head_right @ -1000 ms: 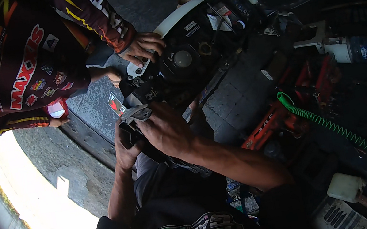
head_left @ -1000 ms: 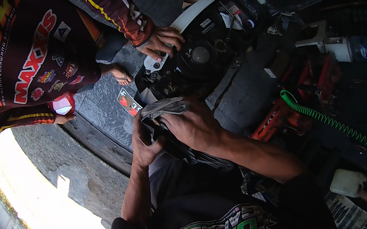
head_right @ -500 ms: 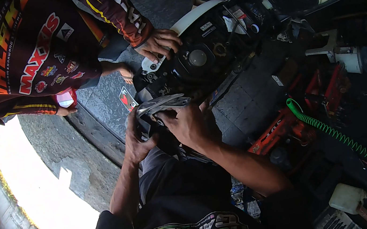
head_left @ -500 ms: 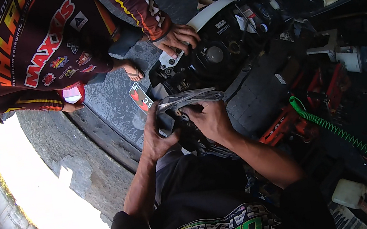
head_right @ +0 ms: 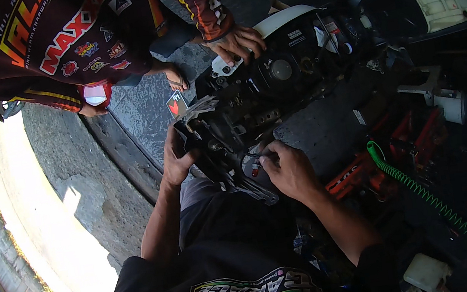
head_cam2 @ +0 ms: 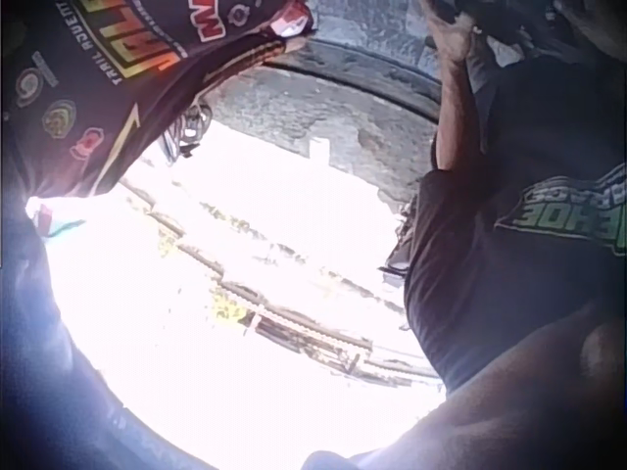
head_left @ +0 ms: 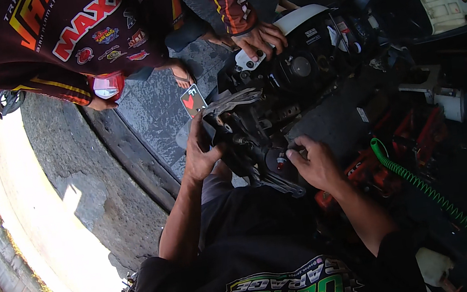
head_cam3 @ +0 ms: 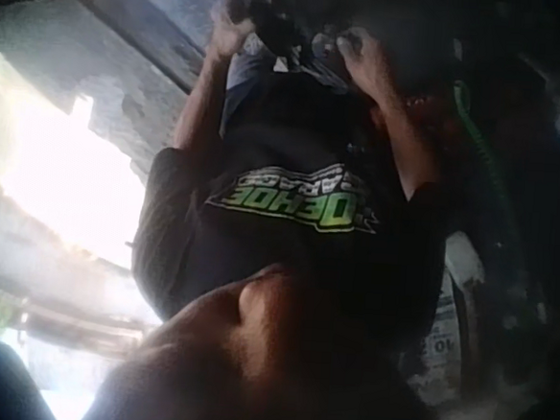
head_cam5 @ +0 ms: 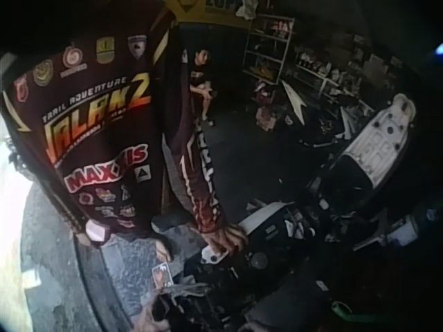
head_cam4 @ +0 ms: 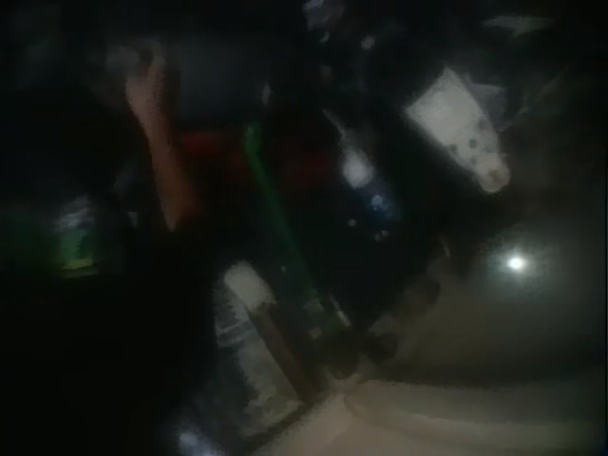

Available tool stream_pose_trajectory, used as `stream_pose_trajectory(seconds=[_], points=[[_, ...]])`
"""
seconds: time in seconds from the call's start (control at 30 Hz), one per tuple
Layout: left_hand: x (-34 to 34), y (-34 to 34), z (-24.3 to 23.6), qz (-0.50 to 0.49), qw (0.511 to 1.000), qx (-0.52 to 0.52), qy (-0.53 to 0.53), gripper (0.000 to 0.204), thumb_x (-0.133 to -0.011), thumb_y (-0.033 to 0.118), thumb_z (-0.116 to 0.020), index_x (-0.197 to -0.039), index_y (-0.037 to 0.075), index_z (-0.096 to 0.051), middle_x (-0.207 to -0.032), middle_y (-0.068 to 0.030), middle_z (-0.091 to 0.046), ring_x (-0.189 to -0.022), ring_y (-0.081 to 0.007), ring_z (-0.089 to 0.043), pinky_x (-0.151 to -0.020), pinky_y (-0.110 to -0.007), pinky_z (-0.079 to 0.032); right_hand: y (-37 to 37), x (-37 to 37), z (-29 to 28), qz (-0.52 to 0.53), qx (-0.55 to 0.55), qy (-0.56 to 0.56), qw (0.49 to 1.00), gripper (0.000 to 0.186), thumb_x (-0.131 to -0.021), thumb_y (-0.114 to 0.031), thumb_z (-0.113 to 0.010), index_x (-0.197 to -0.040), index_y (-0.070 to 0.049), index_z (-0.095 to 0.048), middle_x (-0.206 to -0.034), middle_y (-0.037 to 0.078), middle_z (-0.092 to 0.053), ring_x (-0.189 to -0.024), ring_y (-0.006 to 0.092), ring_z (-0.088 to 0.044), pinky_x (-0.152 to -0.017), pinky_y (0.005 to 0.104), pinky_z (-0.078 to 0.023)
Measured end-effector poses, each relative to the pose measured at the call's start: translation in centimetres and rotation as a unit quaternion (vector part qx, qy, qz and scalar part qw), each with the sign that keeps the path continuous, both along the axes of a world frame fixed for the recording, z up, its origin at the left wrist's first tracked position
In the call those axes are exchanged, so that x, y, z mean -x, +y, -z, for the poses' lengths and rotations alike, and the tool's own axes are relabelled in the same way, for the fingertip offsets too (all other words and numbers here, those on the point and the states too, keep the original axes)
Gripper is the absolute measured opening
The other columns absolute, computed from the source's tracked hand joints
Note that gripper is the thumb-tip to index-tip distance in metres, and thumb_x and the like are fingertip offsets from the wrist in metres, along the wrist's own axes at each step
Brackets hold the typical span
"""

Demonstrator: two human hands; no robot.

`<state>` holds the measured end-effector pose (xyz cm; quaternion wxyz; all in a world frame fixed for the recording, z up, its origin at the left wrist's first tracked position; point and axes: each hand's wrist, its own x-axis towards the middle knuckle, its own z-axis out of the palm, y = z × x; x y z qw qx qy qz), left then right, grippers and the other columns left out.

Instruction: The person disassembles and handles various motorcycle parts, including the rear light housing and instrument cluster, by hand and with a screwdriver.

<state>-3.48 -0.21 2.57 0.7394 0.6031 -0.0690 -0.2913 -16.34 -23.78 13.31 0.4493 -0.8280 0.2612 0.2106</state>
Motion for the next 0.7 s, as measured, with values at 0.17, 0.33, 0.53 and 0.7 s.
stream_pose_trajectory(seconds=[0.17,0.33,0.53,0.7], points=[[0.5,-0.2,0.5,0.012,1.0,0.017,0.014,0.092,-0.071,0.005,-0.072,-0.151,-0.004,-0.028,-0.14,-0.0133,-0.05,-0.133,-0.0236,-0.046,-0.116,-0.038,-0.032,-0.4,1.5,5.3,0.205,-0.253,0.005,0.946,0.02,-0.094,-0.009,-0.067,-0.11,0.001,-0.062,-0.09,0.006,-0.069,-0.081,0.0134,-0.067,-0.07,0.0281,-0.054],[0.9,-0.4,0.3,-0.007,1.0,-0.011,-0.009,0.094,-0.072,0.01,-0.075,-0.152,-0.003,-0.028,-0.14,-0.0137,-0.05,-0.133,-0.0245,-0.047,-0.115,-0.039,-0.033,-1.1,1.4,6.6,0.246,-0.375,0.064,0.891,0.032,-0.089,0.0,-0.069,-0.118,-0.002,-0.055,-0.102,0.007,-0.067,-0.089,0.0132,-0.065,-0.077,0.0266,-0.054],[2.1,-1.6,-1.1,-0.025,0.998,-0.039,-0.053,0.098,-0.072,0.015,-0.078,-0.153,-0.002,-0.026,-0.138,-0.0147,-0.051,-0.132,-0.026,-0.048,-0.114,-0.04,-0.035,-2.1,1.4,7.5,0.232,-0.425,0.074,0.872,0.045,-0.085,0.006,-0.069,-0.124,-0.003,-0.048,-0.104,0.008,-0.064,-0.093,0.0161,-0.066,-0.083,0.0309,-0.055],[3.6,-3.0,-2.6,-0.076,0.995,-0.051,-0.027,0.095,-0.068,0.008,-0.071,-0.152,-0.002,-0.028,-0.133,-0.0149,-0.055,-0.124,-0.0244,-0.054,-0.109,-0.038,-0.04,-4.0,1.0,5.6,-0.025,-0.268,-0.022,0.963,0.025,-0.085,0.005,-0.068,-0.11,0.003,-0.06,-0.102,0.011,-0.066,-0.094,0.0203,-0.069,-0.082,0.0322,-0.056]])
